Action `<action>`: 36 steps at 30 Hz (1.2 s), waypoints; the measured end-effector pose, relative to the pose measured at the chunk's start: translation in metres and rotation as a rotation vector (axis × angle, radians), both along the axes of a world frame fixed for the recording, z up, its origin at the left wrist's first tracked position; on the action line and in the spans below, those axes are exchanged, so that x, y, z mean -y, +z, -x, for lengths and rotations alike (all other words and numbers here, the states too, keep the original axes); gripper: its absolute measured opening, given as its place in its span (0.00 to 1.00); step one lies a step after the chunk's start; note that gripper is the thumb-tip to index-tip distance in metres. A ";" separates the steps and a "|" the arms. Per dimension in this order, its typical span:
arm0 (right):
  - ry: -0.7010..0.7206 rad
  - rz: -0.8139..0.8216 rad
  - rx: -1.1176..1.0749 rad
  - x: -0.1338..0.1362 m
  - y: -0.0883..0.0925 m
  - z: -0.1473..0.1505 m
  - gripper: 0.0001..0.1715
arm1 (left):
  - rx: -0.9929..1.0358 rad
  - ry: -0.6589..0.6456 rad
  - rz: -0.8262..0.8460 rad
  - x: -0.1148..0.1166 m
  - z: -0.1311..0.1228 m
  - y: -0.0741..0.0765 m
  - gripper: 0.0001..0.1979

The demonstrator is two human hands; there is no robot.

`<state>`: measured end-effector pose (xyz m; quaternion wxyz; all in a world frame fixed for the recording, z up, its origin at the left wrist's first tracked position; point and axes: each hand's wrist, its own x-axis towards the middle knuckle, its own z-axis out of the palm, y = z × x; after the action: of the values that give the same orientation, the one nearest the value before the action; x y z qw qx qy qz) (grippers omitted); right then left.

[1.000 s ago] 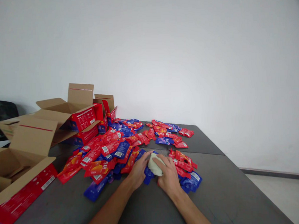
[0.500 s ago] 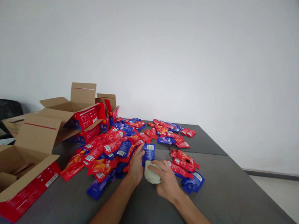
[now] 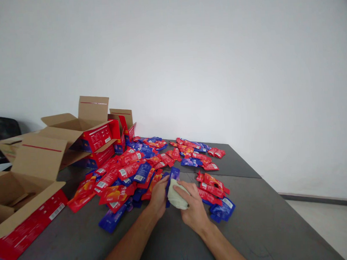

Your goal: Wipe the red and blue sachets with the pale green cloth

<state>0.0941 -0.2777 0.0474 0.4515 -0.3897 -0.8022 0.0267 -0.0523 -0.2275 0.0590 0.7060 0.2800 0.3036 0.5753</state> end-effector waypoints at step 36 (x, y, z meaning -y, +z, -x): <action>-0.494 0.074 0.213 -0.041 0.002 -0.063 0.34 | -1.836 0.647 -0.439 -0.042 0.098 -0.005 0.20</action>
<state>0.1572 -0.2370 0.0498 0.3430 -0.5906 -0.7241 -0.0960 -0.1507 -0.1853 0.0536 -0.0603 0.6444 0.6803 0.3440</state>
